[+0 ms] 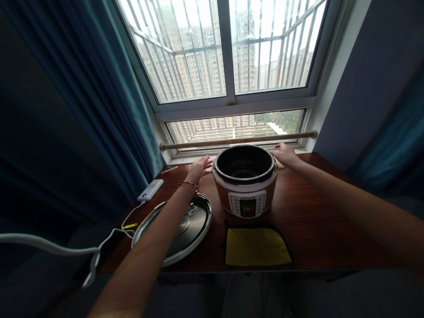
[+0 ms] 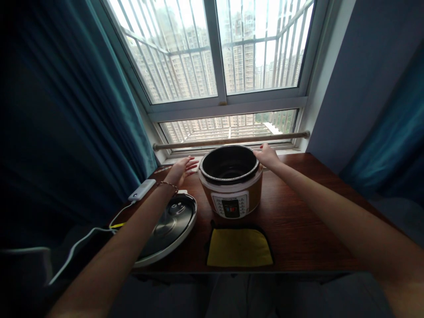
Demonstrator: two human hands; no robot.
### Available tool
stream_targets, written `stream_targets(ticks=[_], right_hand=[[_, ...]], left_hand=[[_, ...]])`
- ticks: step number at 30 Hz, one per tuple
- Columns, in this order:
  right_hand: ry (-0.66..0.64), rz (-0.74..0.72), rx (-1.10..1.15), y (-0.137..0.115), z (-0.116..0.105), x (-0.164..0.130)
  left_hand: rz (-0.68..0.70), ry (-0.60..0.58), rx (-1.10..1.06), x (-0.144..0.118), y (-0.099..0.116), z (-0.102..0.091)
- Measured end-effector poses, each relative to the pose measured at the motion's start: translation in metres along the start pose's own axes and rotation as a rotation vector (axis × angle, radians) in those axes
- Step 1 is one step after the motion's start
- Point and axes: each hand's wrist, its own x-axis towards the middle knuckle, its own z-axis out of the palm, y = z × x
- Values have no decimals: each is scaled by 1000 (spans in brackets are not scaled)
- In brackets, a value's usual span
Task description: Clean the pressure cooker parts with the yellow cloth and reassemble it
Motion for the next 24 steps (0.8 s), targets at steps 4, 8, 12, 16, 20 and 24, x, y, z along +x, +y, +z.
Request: stream_targets(ticks=[4,8,12,16,20,24], right_hand=[[-26,-40,-87,1,0,-3],[-50,-79,-137,1,0,-4],[-63,-133,-145,1,-1,-9],[-17,-245,-72,-1,-7,-34],[81,-427,211,2,-13,-99],[53,-284,400,27,2,-188]], left_hand=[[52,-51,132,2,-5,-2],[101,-77,216,7,-14,-3],[73,-81,191,2,-7,-5],[109,-60,13,-29,28,-17],[216,-17,-155,-94,61,-47],[242,93,-254,-172,39,-79]])
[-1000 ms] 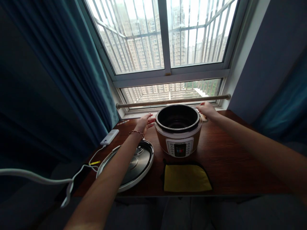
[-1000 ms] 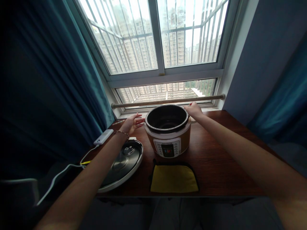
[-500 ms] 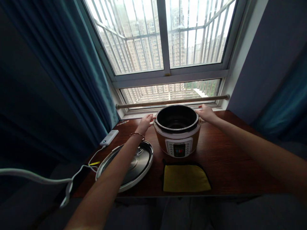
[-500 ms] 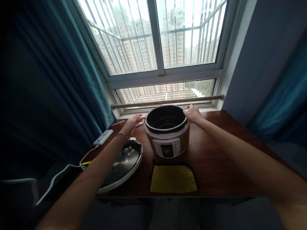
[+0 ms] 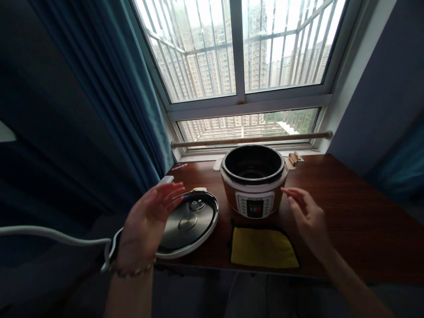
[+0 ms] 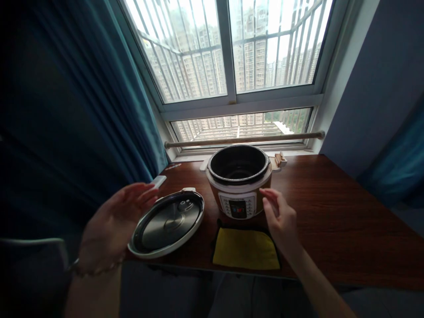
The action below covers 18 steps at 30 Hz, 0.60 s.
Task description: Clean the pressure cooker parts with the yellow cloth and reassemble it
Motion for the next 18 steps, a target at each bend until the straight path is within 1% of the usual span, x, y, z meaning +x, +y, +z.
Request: stream_targets(ticks=[1,2,4,5,6,7,8,9,10,11,13,16,18], right_hand=[[-50,40,-25,7,5,-24],[-78,62,-49,16,11,-47],[-132,49,-117,38,26,-88],[-178,31,-156,49,33,-105],[-238,13,-198,60,40,-119],[-295,1,-237,69,45,-131],[-353,-1,-274,78,49,-139],[-404,-1,-310,85,51,-144],[-446,2,-345,91,52,-148],[-479,0,-379,96,52,-150],[-521,-20,-445,103,52,-150],[-551,-72,-512,108,51,-149],[-555,-90,-538,109,52,-149]], left_hand=[[-22,29,10,-21,-10,-11],[-52,55,33,-42,-23,-21],[-140,96,112,-80,-62,-38],[-166,90,176,-97,-84,-43],[-161,59,269,-111,-108,-47],[-126,19,417,-123,-131,-48],[-52,-36,582,-132,-153,-47],[54,-139,727,-138,-172,-44],[173,-273,861,-141,-189,-39],[279,-351,998,-142,-203,-33],[415,-483,1240,-138,-223,-22],[516,-606,1478,-129,-243,-10],[582,-627,1558,-125,-255,-8]])
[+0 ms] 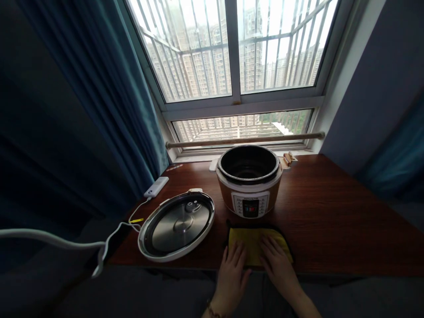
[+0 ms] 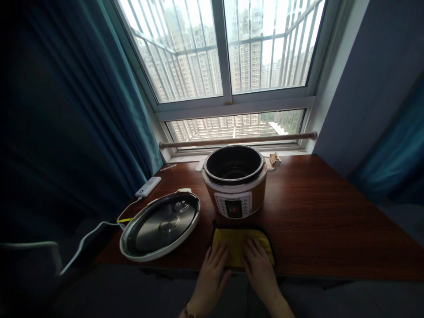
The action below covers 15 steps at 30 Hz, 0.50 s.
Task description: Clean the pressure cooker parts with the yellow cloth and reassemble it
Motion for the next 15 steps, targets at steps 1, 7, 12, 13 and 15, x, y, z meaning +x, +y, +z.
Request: stream_targets(ticks=[1,7,12,13,15], right_hand=[[0,0,-11,0,0,0],[26,23,-6,-1,3,2],[-11,29,80,3,-4,5],[-21,33,101,3,-6,6],[-34,44,142,3,-8,7]], left_hand=[[12,18,37,0,0,6],[12,133,144,-6,2,24],[-3,94,63,-6,2,16],[-2,60,14,-6,1,14],[0,11,-139,-10,-4,11]])
